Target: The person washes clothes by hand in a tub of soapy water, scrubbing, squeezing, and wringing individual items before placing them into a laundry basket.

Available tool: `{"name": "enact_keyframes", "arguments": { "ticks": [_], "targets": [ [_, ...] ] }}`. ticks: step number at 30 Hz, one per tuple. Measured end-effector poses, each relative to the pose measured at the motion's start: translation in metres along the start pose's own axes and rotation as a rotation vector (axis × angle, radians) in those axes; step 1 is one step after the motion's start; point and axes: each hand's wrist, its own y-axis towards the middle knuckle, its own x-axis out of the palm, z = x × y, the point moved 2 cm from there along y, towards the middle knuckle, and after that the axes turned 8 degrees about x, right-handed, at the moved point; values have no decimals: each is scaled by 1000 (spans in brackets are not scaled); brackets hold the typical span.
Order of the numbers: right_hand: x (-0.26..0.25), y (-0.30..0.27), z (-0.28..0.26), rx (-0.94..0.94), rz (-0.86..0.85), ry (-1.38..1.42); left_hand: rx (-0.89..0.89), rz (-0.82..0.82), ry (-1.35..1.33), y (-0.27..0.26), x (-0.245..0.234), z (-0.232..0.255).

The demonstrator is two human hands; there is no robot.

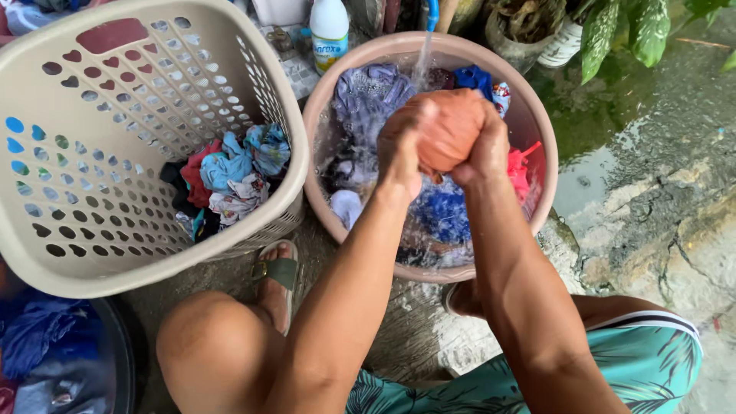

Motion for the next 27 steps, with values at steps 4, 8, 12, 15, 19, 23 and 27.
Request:
{"name": "enact_keyframes", "arguments": {
  "ticks": [4, 8, 12, 15, 19, 23, 27],
  "targets": [
    [-28, 8, 6, -592, 174, -445, -385, -44, -218, 6, 9, 28],
    [-2, -30, -8, -973, 93, -1068, -603, -141, -229, 14, 14, 36],
    [41, -55, -14, -1199, 46, -1380, -718, -565, -492, 29, 20, 25],
    [63, -75, -16, -1406, -136, -1491, -784, -694, -357, 43, 24, 26],
    [78, -92, -18, -1567, -326, -1620, -799, -766, 158, 54, 43, 41],
    [81, -101, -22, -1646, -475, -1753, -737, -771, 673, 56, 64, 59],
    [80, -105, -22, -1613, -577, -1909, -669, -875, 750, 57, 73, 48]
  ]
}}
